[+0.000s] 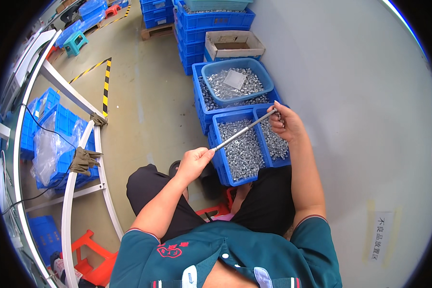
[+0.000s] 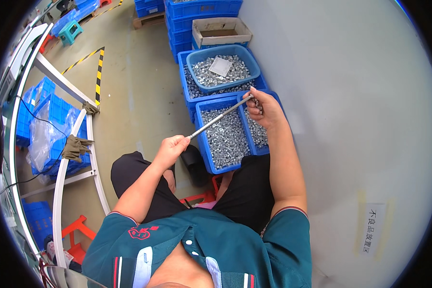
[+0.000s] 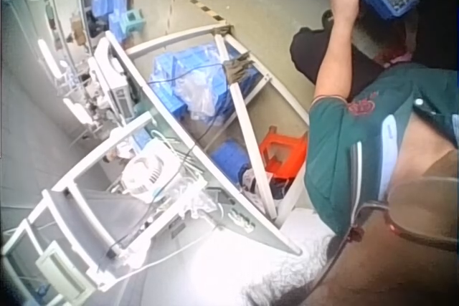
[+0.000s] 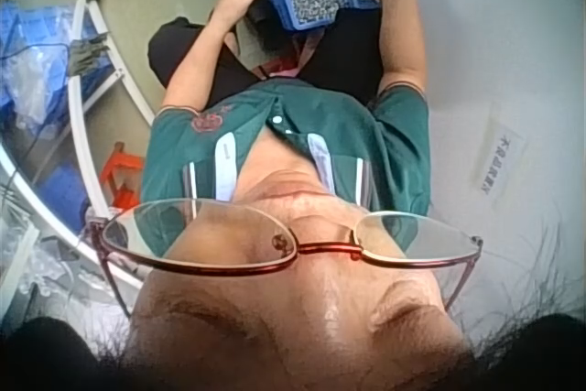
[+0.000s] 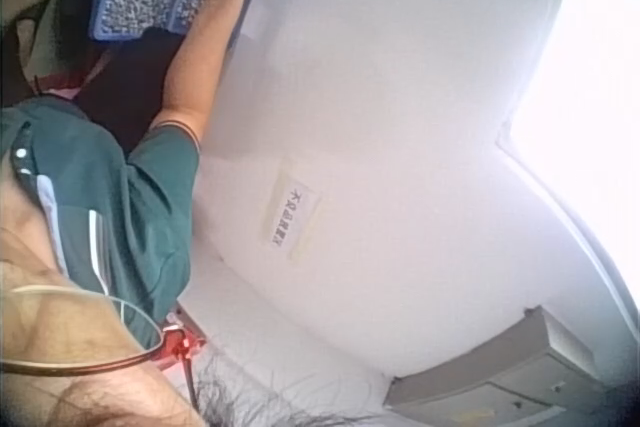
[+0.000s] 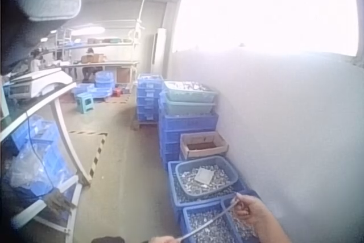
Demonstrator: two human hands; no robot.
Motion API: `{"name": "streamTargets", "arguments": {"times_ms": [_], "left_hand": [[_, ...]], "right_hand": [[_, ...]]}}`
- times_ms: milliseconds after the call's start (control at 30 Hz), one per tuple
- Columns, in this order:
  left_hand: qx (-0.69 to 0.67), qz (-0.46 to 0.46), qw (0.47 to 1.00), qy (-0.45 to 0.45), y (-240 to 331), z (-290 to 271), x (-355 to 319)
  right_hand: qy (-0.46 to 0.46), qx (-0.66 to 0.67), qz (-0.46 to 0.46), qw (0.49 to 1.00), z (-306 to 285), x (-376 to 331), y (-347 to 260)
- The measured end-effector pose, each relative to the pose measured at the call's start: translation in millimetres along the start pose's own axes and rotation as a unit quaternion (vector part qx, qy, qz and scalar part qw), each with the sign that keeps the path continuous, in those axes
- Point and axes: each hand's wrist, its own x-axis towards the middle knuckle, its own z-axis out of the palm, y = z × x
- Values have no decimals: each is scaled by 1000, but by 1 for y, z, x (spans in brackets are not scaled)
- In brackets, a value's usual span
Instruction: Assembling small metal washers or components onto a long metal rod.
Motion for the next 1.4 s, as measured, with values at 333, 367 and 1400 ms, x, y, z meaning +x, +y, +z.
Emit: {"name": "streamTargets", "arguments": {"times_ms": [333,367,1400], "left_hand": [[20,-2,1000,19,2,0,-2],[13,-3,1000,22,2,0,-3],[9,-2,1000,13,4,1,-2]], "right_hand": [[54,27,-48,997,25,-2,12],[49,52,-55,996,27,-1,14],[-23,93,-29,995,-3,2,4]]}}
